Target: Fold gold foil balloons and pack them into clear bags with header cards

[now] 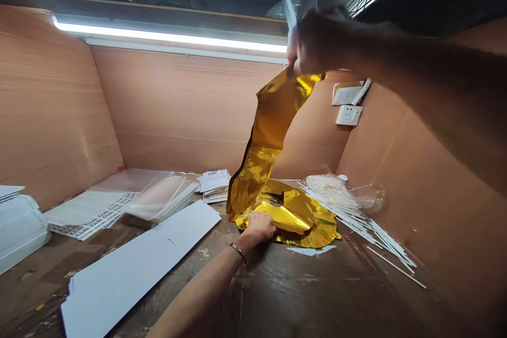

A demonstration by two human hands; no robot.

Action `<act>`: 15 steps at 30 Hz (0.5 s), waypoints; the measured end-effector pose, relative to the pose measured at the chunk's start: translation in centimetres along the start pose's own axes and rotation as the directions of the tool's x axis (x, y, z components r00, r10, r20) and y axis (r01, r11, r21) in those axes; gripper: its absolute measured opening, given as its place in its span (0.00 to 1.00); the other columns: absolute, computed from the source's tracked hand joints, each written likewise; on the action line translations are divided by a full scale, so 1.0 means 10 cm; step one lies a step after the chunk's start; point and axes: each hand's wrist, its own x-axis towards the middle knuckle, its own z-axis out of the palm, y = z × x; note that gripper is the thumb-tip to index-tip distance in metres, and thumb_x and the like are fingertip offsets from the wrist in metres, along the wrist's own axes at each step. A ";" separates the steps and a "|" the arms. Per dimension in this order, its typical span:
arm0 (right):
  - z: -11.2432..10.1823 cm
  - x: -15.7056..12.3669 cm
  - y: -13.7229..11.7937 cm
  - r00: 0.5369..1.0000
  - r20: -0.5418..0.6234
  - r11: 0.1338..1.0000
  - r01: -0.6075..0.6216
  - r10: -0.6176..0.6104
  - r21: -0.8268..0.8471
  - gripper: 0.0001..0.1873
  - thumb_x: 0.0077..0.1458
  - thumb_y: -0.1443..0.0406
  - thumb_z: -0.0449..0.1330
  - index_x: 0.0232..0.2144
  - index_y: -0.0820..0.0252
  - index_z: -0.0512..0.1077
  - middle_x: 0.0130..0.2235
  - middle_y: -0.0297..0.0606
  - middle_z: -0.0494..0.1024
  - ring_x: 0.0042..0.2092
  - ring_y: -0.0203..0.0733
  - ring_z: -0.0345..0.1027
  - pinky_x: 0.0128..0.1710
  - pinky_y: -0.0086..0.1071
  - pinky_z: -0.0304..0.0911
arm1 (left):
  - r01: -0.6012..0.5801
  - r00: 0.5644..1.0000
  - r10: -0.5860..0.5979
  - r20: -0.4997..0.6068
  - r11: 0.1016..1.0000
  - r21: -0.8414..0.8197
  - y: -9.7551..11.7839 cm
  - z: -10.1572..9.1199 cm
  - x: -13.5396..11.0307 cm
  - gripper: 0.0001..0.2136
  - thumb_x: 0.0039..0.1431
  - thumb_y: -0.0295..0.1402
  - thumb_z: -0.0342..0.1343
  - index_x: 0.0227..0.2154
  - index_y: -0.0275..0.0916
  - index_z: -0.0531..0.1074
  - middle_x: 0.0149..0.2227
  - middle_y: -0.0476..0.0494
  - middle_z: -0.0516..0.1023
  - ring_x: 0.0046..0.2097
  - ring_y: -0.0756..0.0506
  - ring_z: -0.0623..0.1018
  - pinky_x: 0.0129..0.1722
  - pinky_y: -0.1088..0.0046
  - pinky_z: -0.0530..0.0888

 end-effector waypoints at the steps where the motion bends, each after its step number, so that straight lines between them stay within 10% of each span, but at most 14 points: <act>1: -0.10 0.00 0.03 0.991 -0.020 0.982 0.126 -0.130 -0.142 0.49 0.34 0.50 0.22 0.29 0.82 0.70 0.26 0.33 0.67 0.43 0.51 0.62 0.22 0.32 0.42 | 0.002 1.000 -0.002 -0.011 1.000 -0.029 0.02 -0.06 -0.04 0.13 0.40 0.40 0.56 0.24 0.34 0.69 0.34 0.31 0.70 0.42 0.30 0.68 0.41 0.49 0.60; 4: -0.18 -0.16 0.04 0.979 -0.010 0.928 0.191 -0.204 -0.321 0.45 0.36 0.48 0.27 0.28 0.75 0.72 0.23 0.33 0.67 0.38 0.48 0.66 0.22 0.34 0.44 | -0.002 0.994 0.051 0.098 0.894 -0.449 0.20 -0.16 -0.39 0.19 0.38 0.48 0.56 0.25 0.35 0.70 0.32 0.37 0.72 0.40 0.34 0.70 0.39 0.58 0.65; 7: -0.02 -0.53 -0.03 0.979 0.109 0.922 0.201 -0.174 -0.332 0.31 0.43 0.49 0.40 0.22 0.66 0.73 0.19 0.33 0.68 0.32 0.44 0.70 0.24 0.33 0.51 | 0.258 0.907 0.262 0.328 0.270 -0.928 0.44 -0.15 -0.82 0.25 0.47 0.53 0.47 0.31 0.31 0.70 0.31 0.35 0.72 0.35 0.36 0.74 0.31 0.60 0.69; 11: 0.18 -1.15 -0.10 0.945 0.141 0.935 0.317 -0.296 -0.160 0.15 0.41 0.58 0.56 0.11 0.59 0.64 0.13 0.31 0.61 0.22 0.37 0.63 0.25 0.34 0.55 | 0.278 0.958 0.187 0.218 -0.417 -0.866 0.58 -0.17 -0.94 0.33 0.44 0.60 0.41 0.36 0.32 0.67 0.39 0.31 0.72 0.40 0.34 0.73 0.39 0.50 0.66; 15: 0.12 -1.74 -0.16 0.925 -0.007 0.905 0.373 -0.380 0.203 0.17 0.46 0.62 0.51 0.09 0.53 0.57 0.13 0.33 0.57 0.18 0.36 0.50 0.28 0.41 0.52 | 0.116 0.983 -0.056 0.173 -0.540 -0.834 0.46 -0.25 -0.58 0.33 0.43 0.61 0.40 0.30 0.32 0.68 0.36 0.31 0.73 0.41 0.33 0.72 0.41 0.47 0.65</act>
